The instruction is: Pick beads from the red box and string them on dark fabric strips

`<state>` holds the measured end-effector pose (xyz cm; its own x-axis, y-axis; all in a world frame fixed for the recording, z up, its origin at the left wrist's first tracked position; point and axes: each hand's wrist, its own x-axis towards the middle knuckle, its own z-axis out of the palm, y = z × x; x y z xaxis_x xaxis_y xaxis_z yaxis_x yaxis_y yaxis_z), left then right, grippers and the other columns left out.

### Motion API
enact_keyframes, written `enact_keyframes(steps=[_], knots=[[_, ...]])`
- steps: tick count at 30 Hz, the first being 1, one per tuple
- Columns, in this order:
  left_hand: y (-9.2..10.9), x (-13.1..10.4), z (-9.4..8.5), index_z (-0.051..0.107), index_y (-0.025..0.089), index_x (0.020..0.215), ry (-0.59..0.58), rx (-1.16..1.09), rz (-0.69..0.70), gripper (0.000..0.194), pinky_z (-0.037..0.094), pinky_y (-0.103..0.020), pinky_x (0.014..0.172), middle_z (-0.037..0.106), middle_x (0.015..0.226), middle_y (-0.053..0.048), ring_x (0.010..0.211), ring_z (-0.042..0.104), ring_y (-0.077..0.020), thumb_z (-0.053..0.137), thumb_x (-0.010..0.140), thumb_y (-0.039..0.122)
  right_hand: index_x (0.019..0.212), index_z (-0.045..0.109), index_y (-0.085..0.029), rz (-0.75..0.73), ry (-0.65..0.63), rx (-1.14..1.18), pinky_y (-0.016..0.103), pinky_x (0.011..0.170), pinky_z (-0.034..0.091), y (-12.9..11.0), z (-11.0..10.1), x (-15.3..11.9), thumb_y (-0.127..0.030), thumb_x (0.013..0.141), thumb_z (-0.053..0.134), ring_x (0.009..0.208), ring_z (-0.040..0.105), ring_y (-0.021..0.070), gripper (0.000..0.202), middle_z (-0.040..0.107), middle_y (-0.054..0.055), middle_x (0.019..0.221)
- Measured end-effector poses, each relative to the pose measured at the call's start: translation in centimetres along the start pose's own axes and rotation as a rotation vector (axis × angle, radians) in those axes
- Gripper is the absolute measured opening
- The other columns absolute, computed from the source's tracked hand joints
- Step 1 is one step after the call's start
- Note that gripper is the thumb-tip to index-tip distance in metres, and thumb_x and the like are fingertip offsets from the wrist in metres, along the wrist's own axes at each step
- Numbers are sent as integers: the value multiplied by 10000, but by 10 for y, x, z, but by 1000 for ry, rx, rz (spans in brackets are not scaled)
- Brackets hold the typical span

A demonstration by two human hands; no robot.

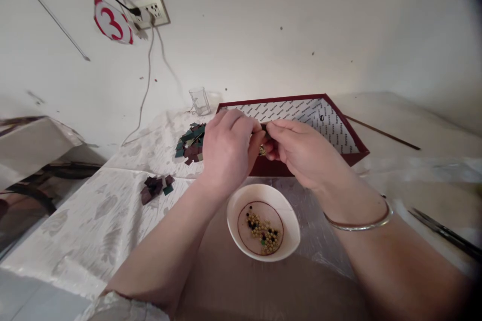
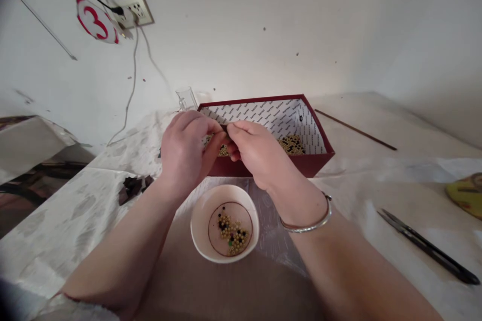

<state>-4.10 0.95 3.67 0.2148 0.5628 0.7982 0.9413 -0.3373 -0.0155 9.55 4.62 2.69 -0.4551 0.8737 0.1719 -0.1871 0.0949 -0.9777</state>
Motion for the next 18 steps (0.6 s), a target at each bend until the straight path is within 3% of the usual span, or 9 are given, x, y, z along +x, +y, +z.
enact_keyframes(steps=[13, 18], knots=[[-3, 0, 0, 550, 180, 734, 4, 28, -45, 101, 397, -316, 674, 595, 773, -41, 743, 508, -173, 503, 821, 205, 652, 494, -184, 25, 2, -42, 258, 525, 339, 0, 2, -1, -368, 838, 476, 573, 423, 103, 263, 454, -14, 625], [0, 7, -23, 571, 186, 715, -31, -89, -183, 83, 427, -302, 679, 607, 779, -29, 744, 541, -156, 531, 788, 178, 693, 523, -180, 67, 138, 44, 247, 515, 355, -3, -5, 4, -377, 798, 535, 587, 457, 101, 223, 518, -2, 674]])
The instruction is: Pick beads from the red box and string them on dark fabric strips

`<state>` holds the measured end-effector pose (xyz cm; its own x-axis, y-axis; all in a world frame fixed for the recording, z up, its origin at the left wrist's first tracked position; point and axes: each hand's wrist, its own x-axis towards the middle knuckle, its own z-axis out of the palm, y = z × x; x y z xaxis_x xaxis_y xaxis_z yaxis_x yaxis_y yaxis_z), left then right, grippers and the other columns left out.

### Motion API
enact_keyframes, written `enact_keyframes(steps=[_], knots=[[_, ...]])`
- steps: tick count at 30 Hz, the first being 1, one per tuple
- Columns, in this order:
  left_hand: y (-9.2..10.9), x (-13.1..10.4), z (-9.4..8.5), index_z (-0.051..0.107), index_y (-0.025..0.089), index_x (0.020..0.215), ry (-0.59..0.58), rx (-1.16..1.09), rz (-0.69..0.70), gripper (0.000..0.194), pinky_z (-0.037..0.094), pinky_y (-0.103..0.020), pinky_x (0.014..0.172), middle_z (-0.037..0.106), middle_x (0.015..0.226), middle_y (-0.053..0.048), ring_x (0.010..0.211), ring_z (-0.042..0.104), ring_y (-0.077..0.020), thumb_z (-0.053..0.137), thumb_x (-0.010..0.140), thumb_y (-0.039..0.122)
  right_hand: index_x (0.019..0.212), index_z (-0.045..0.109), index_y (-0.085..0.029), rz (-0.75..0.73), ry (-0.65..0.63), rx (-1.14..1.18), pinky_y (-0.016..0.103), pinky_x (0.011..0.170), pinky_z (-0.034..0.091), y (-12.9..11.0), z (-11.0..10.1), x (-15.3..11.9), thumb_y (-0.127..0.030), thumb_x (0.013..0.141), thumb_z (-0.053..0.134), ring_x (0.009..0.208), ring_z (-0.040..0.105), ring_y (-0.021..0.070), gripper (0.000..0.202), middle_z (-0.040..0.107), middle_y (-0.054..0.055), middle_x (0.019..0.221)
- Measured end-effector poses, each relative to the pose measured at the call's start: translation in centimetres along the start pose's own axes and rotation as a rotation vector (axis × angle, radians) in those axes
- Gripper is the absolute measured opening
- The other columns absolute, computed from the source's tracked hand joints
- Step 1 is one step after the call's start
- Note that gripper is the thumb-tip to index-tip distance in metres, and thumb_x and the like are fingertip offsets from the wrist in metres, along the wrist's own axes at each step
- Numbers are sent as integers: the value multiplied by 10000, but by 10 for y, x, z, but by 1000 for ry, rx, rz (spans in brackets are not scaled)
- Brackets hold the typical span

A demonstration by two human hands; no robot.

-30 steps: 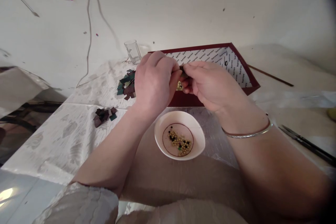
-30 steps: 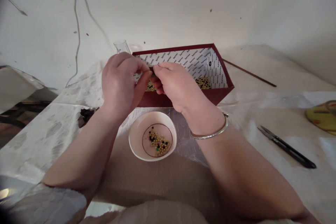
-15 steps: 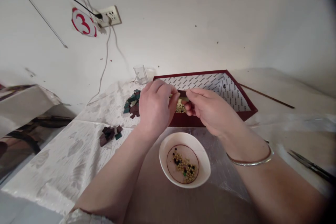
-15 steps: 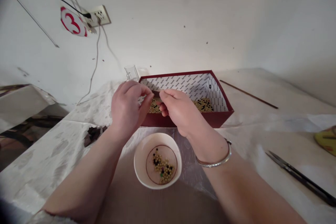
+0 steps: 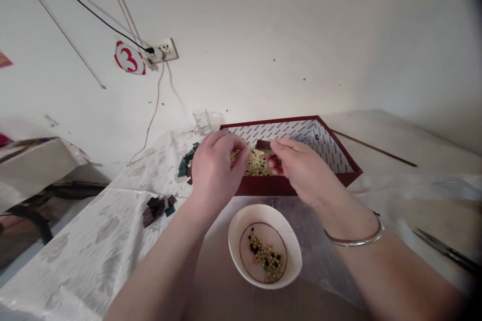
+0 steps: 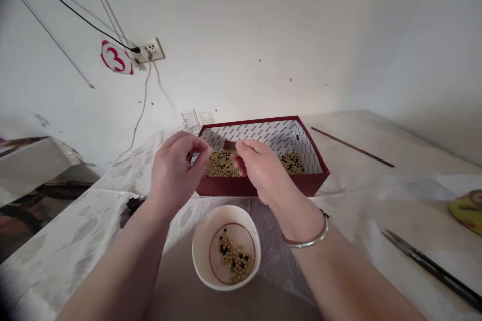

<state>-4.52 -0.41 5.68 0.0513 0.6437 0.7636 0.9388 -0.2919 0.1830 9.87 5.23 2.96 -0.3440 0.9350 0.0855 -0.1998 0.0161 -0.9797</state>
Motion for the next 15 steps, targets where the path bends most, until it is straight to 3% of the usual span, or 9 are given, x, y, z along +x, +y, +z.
enact_keyframes(steps=[2, 5, 7, 9, 13, 15], knots=[[11, -1, -15, 570, 201, 693, -157, -86, 21, 84, 435, -284, 656, 609, 757, -11, 725, 550, -144, 549, 762, 159, 727, 550, -179, 6, 60, 31, 240, 509, 360, -3, -5, 3, -371, 781, 556, 592, 465, 100, 200, 538, 6, 700], [27, -9, -30, 579, 222, 635, -590, -150, 190, 108, 428, -266, 592, 609, 675, 11, 648, 552, -134, 585, 727, 165, 745, 571, -180, -11, 95, 67, 235, 502, 363, -6, -12, 6, -353, 767, 574, 591, 462, 98, 174, 547, 8, 709], [32, -14, -32, 607, 230, 624, -809, -148, 267, 110, 419, -253, 568, 619, 649, 20, 625, 562, -127, 602, 723, 184, 734, 574, -182, -24, 98, 81, 235, 499, 361, -6, -15, 7, -349, 760, 581, 592, 460, 99, 170, 550, 8, 702], [30, -15, -28, 642, 237, 659, -853, -146, 267, 98, 416, -249, 579, 637, 668, 21, 650, 578, -126, 595, 739, 204, 733, 577, -182, -31, 98, 97, 234, 490, 352, -6, -16, 8, -351, 751, 589, 590, 459, 100, 170, 551, 7, 697], [9, 0, -6, 651, 238, 776, -717, -55, 83, 164, 392, -246, 576, 647, 740, 26, 672, 564, -117, 490, 807, 226, 745, 577, -179, -40, 75, 126, 234, 489, 339, -8, -18, 7, -365, 742, 602, 594, 465, 101, 188, 552, 5, 696], [-7, 13, 12, 639, 232, 874, -833, 116, -5, 212, 399, -254, 607, 655, 835, 8, 721, 566, -125, 430, 843, 247, 737, 571, -180, -47, 40, 134, 237, 500, 343, -9, -18, 5, -383, 746, 599, 597, 465, 102, 205, 557, 5, 701]])
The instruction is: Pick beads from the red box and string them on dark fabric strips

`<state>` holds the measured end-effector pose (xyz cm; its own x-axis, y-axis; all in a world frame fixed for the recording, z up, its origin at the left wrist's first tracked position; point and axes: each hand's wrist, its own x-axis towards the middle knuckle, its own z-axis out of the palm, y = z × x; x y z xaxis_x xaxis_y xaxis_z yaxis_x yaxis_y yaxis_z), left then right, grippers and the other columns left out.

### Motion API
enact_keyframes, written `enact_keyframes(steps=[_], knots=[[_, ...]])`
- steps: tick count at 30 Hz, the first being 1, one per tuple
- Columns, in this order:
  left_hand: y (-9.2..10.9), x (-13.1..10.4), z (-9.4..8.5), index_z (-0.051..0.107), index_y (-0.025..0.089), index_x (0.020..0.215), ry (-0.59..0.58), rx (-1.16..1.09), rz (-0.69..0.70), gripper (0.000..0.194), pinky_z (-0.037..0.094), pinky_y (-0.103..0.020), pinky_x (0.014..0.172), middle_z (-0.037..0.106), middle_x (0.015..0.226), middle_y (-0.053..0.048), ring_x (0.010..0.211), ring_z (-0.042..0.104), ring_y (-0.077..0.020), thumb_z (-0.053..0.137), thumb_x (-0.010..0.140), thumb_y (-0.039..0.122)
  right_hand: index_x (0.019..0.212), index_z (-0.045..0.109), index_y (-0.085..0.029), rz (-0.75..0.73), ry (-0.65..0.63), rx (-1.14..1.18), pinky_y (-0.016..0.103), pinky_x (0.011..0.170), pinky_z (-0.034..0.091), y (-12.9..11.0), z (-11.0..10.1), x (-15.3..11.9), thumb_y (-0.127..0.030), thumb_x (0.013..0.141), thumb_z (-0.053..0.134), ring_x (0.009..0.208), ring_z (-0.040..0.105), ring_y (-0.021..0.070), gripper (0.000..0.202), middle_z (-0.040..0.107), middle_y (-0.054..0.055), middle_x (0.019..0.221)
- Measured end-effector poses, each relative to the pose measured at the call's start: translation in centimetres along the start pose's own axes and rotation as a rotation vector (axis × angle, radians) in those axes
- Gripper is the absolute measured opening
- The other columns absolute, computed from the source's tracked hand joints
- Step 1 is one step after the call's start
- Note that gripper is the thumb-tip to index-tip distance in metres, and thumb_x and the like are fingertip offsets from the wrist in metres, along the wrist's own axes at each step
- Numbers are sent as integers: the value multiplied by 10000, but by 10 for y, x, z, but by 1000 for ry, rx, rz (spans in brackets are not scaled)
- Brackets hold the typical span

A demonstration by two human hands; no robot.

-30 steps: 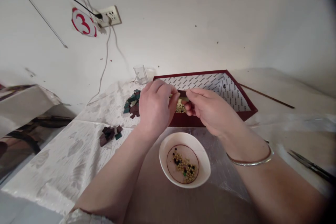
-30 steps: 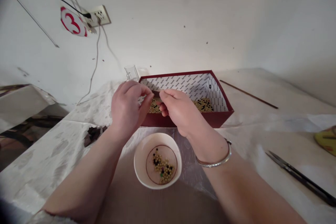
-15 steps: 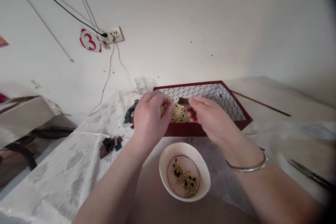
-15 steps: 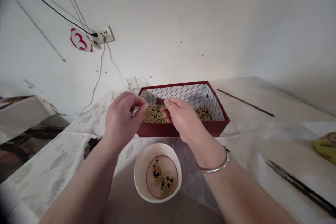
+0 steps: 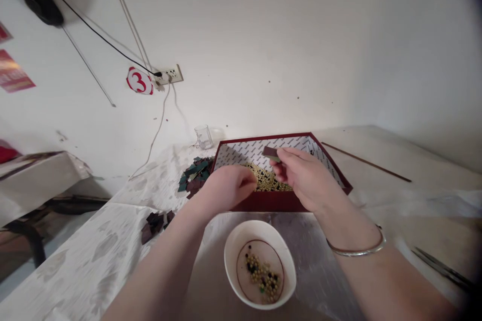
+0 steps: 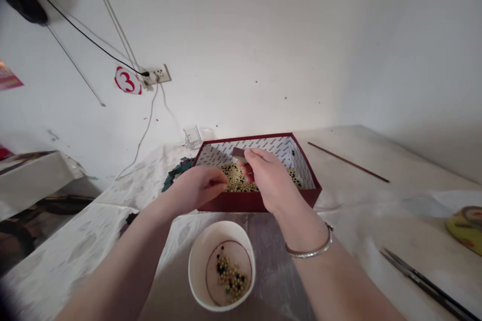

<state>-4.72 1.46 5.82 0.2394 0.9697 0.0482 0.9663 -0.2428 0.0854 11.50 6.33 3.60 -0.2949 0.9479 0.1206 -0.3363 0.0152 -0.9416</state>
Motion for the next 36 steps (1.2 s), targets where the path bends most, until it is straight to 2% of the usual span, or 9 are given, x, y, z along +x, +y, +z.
enact_keyframes(steps=[5, 10, 18, 22, 26, 29, 30, 32, 36], knots=[[-27, 55, 18, 625, 160, 897, -337, 131, -77, 179, 471, -324, 758, 636, 911, -46, 839, 583, -161, 556, 821, 306, 729, 564, -174, -7, -41, 10, 240, 506, 329, -7, 1, -5, -399, 759, 585, 597, 452, 102, 228, 552, 7, 695], [-33, 80, 39, 544, 146, 1094, -622, 167, -145, 293, 503, -370, 798, 573, 1089, -74, 936, 577, -174, 513, 866, 327, 698, 545, -177, 5, -34, 38, 241, 494, 316, -13, 0, -5, -404, 744, 594, 576, 441, 102, 237, 556, 5, 674], [-36, 84, 46, 546, 150, 1097, -630, 154, -160, 291, 502, -372, 804, 571, 1099, -74, 945, 575, -177, 513, 867, 324, 721, 562, -178, 9, -29, 37, 243, 502, 317, -14, -3, -3, -395, 747, 589, 579, 442, 100, 220, 558, 6, 684], [-37, 75, 29, 571, 147, 1043, -377, 155, -167, 263, 496, -369, 807, 591, 1055, -69, 918, 579, -165, 512, 866, 332, 729, 560, -171, -2, -51, 9, 243, 509, 310, -13, -3, -3, -405, 764, 570, 585, 438, 100, 236, 554, 9, 676], [-29, 47, 4, 625, 203, 936, 34, 114, -190, 195, 469, -336, 822, 640, 972, -44, 921, 587, -179, 458, 879, 288, 694, 530, -176, -4, -52, -21, 247, 513, 309, -13, -2, -4, -403, 772, 560, 587, 436, 101, 242, 547, 8, 676], [-8, 20, -8, 573, 246, 1079, 373, 48, -197, 288, 466, -312, 822, 619, 1070, -32, 974, 573, -160, 335, 922, 291, 705, 526, -179, 4, -68, -28, 249, 520, 313, -14, 0, -6, -400, 783, 547, 594, 437, 101, 235, 539, 5, 687], [1, 12, -9, 609, 232, 1010, 635, -54, -111, 231, 472, -302, 799, 637, 1004, -34, 925, 585, -153, 416, 894, 281, 709, 529, -179, 6, -80, -35, 249, 523, 314, -14, 1, -8, -401, 788, 542, 596, 436, 101, 236, 535, 4, 688], [16, 2, -8, 645, 235, 947, 914, -142, 105, 160, 475, -297, 779, 644, 922, -26, 869, 583, -140, 525, 841, 237, 716, 536, -180, 1, -115, -48, 251, 529, 318, -14, 4, -10, -402, 801, 530, 604, 436, 102, 238, 518, -2, 686], [28, -1, 4, 669, 240, 929, 1105, -53, 305, 188, 467, -305, 728, 641, 830, -22, 789, 564, -134, 619, 768, 157, 716, 538, -186, -29, -176, -47, 258, 539, 326, -14, 8, -17, -395, 826, 507, 604, 427, 105, 238, 462, -19, 651]])
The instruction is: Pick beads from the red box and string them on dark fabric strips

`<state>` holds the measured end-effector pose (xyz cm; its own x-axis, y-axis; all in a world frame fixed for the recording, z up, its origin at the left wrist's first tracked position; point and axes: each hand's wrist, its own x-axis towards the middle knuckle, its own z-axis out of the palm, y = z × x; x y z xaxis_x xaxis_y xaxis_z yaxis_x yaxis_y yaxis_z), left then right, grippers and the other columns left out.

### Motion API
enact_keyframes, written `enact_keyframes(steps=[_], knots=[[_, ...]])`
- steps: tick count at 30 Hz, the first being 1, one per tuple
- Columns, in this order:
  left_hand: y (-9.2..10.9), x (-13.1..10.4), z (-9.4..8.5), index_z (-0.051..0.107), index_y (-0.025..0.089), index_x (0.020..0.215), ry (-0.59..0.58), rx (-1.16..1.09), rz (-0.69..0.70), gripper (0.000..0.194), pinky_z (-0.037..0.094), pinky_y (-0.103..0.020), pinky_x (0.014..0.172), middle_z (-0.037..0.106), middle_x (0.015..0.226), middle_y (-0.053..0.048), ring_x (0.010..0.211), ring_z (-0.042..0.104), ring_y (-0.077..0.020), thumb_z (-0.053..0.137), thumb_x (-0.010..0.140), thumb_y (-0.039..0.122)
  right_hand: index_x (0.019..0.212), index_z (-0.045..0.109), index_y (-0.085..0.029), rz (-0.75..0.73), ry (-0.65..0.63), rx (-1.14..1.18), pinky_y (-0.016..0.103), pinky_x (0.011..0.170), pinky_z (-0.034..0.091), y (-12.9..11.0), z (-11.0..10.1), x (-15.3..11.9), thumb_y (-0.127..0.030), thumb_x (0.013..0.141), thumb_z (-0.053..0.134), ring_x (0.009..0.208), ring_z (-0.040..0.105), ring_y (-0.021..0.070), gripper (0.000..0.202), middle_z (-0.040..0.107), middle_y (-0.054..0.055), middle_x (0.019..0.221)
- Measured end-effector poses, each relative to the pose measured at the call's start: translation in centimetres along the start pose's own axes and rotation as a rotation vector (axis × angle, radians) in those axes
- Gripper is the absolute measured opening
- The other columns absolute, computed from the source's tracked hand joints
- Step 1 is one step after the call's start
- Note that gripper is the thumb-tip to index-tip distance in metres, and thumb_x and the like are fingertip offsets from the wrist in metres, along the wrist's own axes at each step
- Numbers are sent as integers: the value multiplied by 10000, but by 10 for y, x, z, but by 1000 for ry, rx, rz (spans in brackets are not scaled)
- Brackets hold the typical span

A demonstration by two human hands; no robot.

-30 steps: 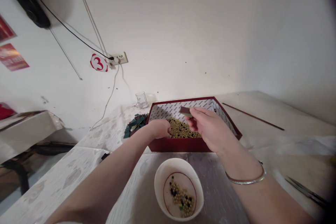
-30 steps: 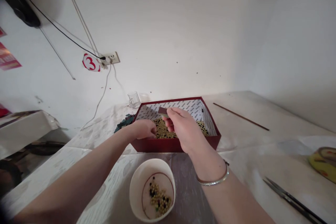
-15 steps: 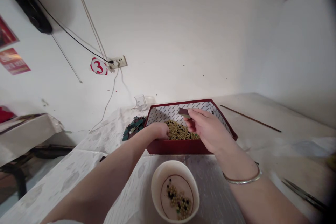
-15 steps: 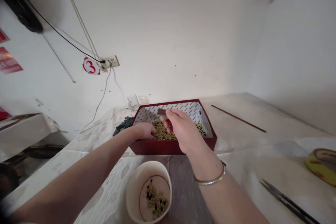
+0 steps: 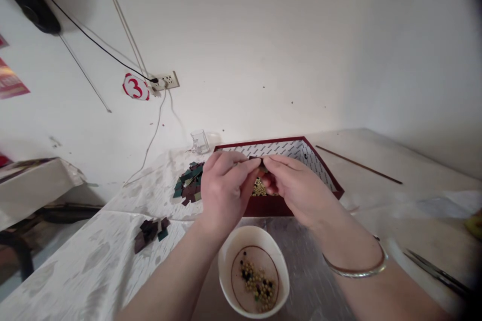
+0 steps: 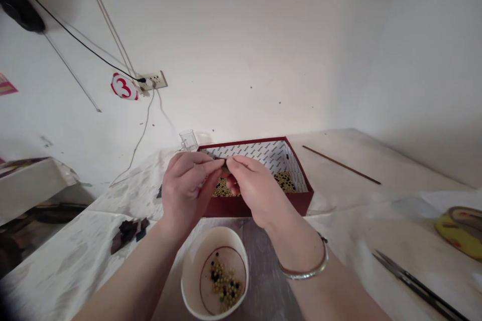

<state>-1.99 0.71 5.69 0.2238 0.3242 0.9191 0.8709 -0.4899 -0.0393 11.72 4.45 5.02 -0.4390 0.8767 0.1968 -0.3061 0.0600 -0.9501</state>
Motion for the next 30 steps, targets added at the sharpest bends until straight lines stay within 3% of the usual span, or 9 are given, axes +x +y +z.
enact_keyframes(steps=[9, 18, 24, 30], knots=[[-10, -11, -1, 671, 262, 941, 81, 111, -1, 228, 465, -327, 755, 652, 875, -24, 817, 556, -151, 659, 740, 154, 659, 483, -192, -2, -60, -127, 275, 544, 311, 4, 13, -7, -382, 869, 431, 567, 401, 109, 288, 441, -26, 592], [-13, -18, -3, 665, 249, 974, 2, 100, 1, 240, 451, -352, 785, 665, 902, -22, 854, 560, -172, 657, 743, 180, 643, 459, -186, 9, -42, -198, 279, 548, 308, 8, 15, -8, -335, 868, 419, 574, 403, 106, 273, 446, -28, 596], [-12, -15, 0, 652, 213, 911, -44, -53, -140, 142, 457, -307, 792, 619, 904, -26, 866, 549, -138, 621, 776, 181, 675, 490, -185, 18, -57, -240, 283, 558, 311, 9, 14, -7, -361, 880, 401, 581, 410, 106, 284, 456, -25, 609], [-6, -14, -1, 580, 171, 790, -37, -25, -227, 55, 442, -308, 757, 568, 822, -21, 823, 522, -140, 610, 776, 215, 683, 494, -190, 1, -31, -244, 283, 551, 306, 11, 13, -5, -387, 878, 409, 578, 408, 107, 289, 464, -24, 612]])
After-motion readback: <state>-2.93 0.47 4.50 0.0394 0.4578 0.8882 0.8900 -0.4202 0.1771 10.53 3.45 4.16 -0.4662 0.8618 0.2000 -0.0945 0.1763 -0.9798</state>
